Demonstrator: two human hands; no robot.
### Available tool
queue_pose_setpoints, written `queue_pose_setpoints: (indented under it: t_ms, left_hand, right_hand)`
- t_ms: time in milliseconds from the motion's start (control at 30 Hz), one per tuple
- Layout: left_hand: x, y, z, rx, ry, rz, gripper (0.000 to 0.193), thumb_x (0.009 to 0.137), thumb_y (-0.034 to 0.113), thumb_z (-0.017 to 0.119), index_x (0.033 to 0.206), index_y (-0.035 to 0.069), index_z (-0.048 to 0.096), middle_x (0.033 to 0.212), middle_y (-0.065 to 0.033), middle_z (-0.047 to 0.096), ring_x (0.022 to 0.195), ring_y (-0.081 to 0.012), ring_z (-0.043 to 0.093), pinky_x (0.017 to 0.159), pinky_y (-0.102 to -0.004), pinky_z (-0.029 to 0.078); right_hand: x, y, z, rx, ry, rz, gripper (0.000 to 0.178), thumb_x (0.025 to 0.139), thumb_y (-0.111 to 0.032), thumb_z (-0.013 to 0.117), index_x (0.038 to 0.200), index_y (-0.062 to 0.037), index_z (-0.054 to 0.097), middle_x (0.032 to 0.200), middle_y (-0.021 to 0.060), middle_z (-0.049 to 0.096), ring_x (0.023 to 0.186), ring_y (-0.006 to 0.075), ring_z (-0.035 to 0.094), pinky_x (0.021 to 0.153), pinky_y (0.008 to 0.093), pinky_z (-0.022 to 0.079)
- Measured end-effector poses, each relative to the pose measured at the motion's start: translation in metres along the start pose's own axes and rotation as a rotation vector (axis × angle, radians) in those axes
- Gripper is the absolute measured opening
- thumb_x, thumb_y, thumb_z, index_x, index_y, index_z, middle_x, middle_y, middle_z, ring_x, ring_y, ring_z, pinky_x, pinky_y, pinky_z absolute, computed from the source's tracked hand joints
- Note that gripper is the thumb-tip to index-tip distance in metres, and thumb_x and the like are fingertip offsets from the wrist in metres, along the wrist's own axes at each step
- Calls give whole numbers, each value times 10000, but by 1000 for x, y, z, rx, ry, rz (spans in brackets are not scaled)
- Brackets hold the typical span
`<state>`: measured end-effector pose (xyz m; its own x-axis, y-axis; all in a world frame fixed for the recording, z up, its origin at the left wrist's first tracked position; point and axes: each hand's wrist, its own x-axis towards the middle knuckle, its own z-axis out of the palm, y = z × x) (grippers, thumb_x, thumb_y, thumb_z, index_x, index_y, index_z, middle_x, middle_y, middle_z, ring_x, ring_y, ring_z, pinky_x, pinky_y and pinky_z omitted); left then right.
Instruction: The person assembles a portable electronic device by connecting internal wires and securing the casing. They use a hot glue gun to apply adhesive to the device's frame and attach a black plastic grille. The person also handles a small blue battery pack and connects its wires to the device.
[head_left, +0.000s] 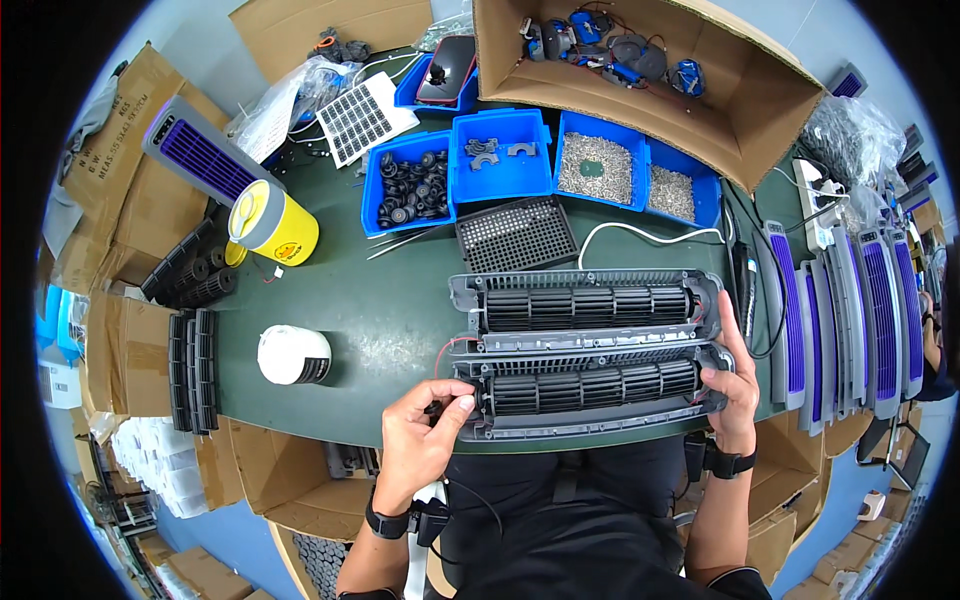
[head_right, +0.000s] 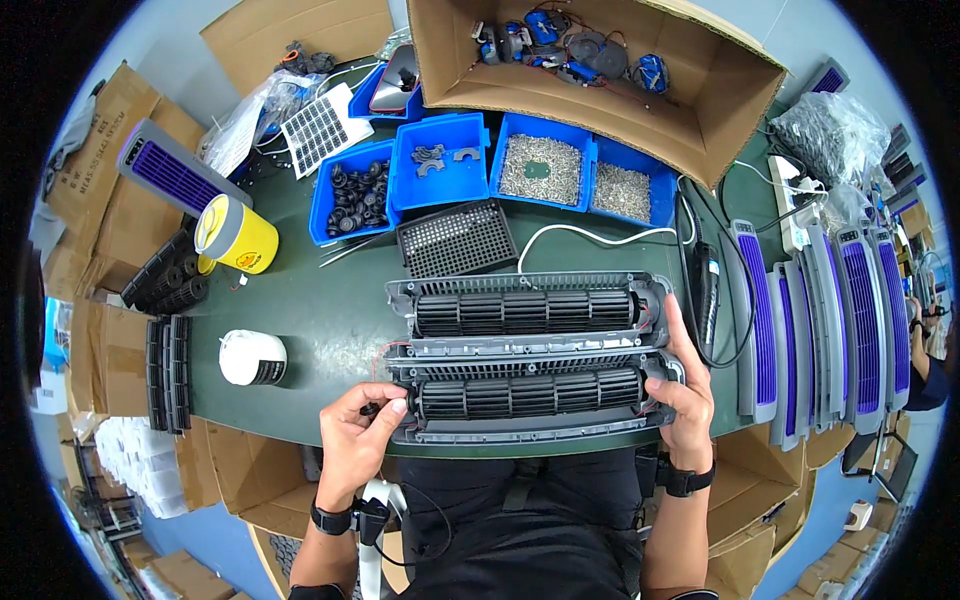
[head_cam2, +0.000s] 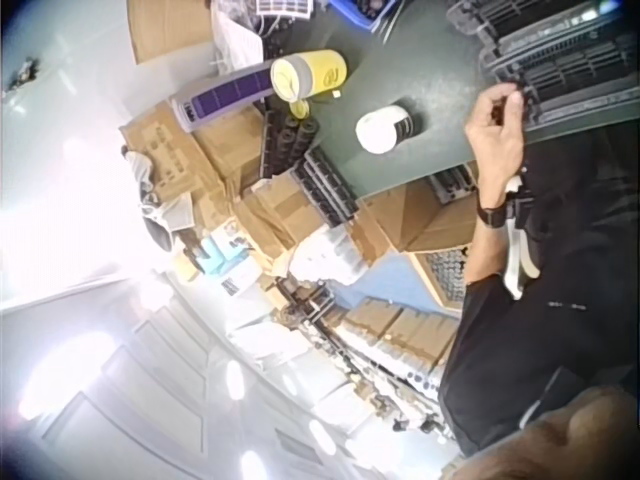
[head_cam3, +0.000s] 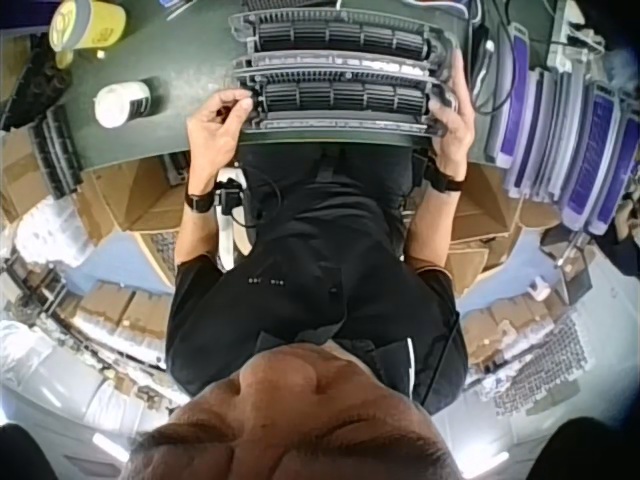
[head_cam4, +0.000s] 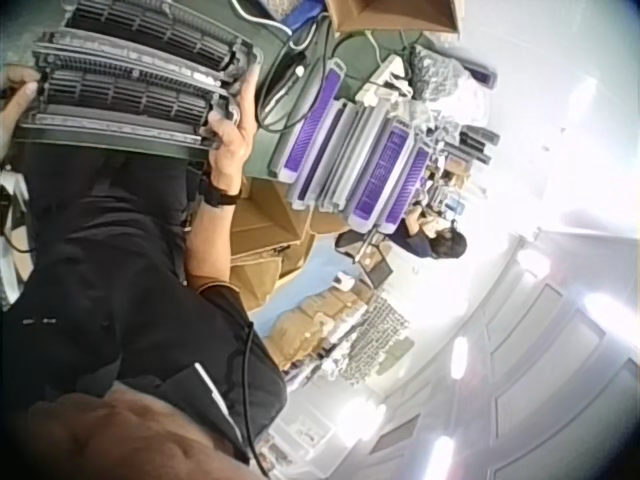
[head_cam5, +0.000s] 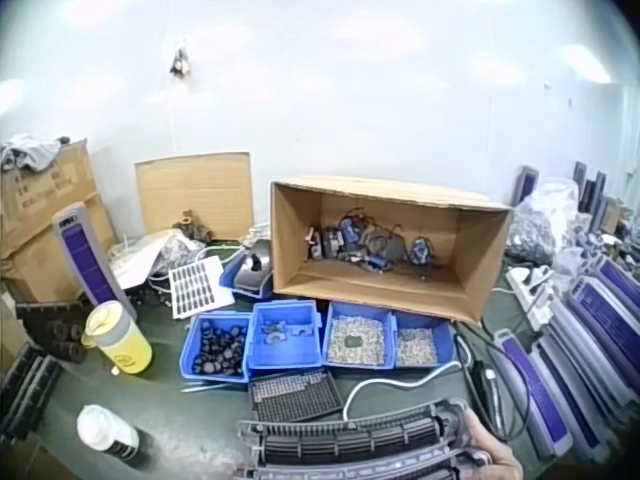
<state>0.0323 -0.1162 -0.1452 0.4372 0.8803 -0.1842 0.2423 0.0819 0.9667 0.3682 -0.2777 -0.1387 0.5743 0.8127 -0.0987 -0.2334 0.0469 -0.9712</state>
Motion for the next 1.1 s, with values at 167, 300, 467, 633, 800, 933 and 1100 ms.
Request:
queue_pose_setpoints:
  t_ms: [167, 300, 467, 633, 800, 933, 1100]
  left_hand:
    - [-1, -8, 1, -177, 3, 11, 152, 970, -50, 735, 1121, -46, 751, 996, -34, 728, 849, -58, 611, 753, -229, 516]
    - [2, -5, 7, -218, 43, 46, 157, 972, -45, 736, 1128, -47, 750, 996, -35, 731, 839, -58, 613, 751, -225, 517]
    - [2, 0, 4, -54, 20, 12, 153, 979, -22, 738, 1130, -33, 758, 940, -14, 729, 814, -48, 605, 742, -217, 508]
    - [4, 1, 2, -30, 25, 19, 152, 974, -16, 747, 1125, -28, 763, 892, 10, 706, 787, -39, 583, 707, -214, 485]
    - [2, 3, 2, -112, 4, 19, 152, 968, -24, 749, 1119, -28, 765, 888, 12, 703, 785, -40, 582, 701, -219, 484]
    - [3, 4, 0, -94, 18, 14, 151, 965, -13, 755, 1115, -22, 768, 906, -1, 723, 775, -37, 585, 711, -217, 496]
    - [4, 6, 3, -1, 29, 16, 146, 958, -1, 766, 1103, -17, 773, 924, -4, 740, 770, -35, 588, 713, -214, 503]
  right_hand:
    - [0, 1, -2, -1, 3, 1, 1078, 653, -128, 637, 1663, 29, 295, 1553, 228, 528, 1377, 264, 564, 1207, 332, 350]
    - [1, 2, -2, -8, 1, -13, 1077, 648, -130, 632, 1661, 31, 300, 1556, 230, 525, 1382, 265, 561, 1211, 332, 344]
    - [0, 2, -3, -20, 5, -18, 1080, 642, -130, 626, 1659, 32, 303, 1550, 232, 531, 1382, 265, 562, 1214, 331, 340]
    - [0, 1, -2, -35, 13, -10, 1080, 635, -144, 630, 1654, 34, 317, 1549, 230, 535, 1384, 267, 562, 1214, 334, 341]
    - [0, 2, -2, -47, 15, -7, 1080, 634, -158, 637, 1651, 35, 325, 1558, 229, 527, 1390, 268, 558, 1216, 340, 342]
    - [0, 3, -2, -37, 14, -24, 1074, 644, -160, 637, 1653, 34, 322, 1553, 226, 530, 1382, 266, 562, 1213, 340, 346]
    - [0, 1, -1, -33, -4, -18, 1062, 661, -155, 633, 1656, 33, 313, 1543, 222, 537, 1373, 269, 569, 1207, 342, 356]
